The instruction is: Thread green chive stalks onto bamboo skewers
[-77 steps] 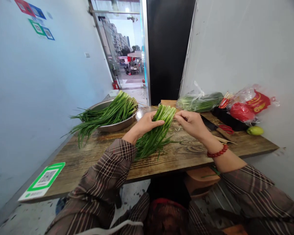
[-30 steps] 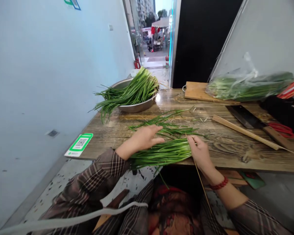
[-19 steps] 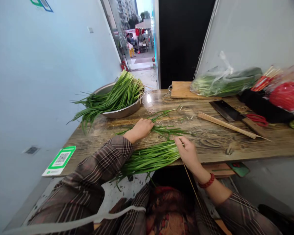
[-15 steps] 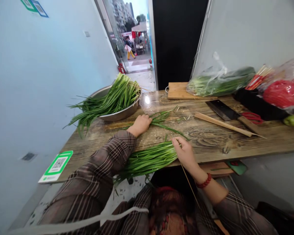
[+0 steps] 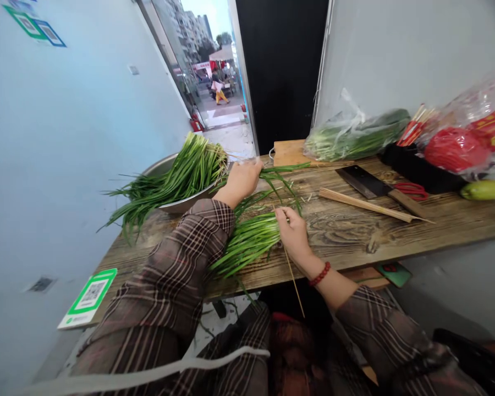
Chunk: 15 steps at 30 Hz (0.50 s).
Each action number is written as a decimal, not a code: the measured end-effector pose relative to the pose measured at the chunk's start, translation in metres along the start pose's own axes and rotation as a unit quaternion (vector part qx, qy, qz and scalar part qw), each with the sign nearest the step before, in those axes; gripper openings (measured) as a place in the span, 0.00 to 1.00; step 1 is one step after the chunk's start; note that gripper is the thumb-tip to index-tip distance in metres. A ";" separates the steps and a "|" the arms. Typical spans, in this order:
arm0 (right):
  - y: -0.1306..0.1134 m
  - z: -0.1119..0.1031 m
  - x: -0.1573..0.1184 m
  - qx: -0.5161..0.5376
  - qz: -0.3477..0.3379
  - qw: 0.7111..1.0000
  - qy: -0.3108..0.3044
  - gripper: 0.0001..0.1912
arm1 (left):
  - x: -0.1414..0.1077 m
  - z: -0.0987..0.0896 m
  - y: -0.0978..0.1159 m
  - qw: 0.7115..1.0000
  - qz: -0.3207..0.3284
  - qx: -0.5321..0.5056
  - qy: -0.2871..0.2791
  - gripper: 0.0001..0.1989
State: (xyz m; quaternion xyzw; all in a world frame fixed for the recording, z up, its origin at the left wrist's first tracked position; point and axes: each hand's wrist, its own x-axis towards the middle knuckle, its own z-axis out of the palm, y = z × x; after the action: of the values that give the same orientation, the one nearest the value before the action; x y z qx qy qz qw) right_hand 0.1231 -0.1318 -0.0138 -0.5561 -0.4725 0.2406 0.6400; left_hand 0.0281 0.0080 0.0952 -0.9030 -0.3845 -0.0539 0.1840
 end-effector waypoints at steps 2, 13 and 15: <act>0.012 0.000 0.008 -0.053 -0.003 0.998 -0.036 0.17 | -0.004 0.010 -0.001 0.999 0.017 -0.010 -0.035 0.17; 0.049 -0.013 0.015 -0.114 0.006 0.989 -0.092 0.18 | -0.099 -0.013 0.002 0.940 0.119 -0.312 -0.064 0.17; 0.047 -0.014 0.014 -0.107 0.012 0.990 -0.089 0.19 | -0.130 -0.021 0.020 0.902 0.219 -0.353 -0.119 0.15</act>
State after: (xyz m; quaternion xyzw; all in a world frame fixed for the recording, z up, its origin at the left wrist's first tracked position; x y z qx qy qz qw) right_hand 0.1517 -0.1142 -0.0527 -0.6036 -0.5437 0.2445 0.5294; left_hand -0.0476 -0.1000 0.0780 -0.9699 -0.1524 -0.0364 -0.1867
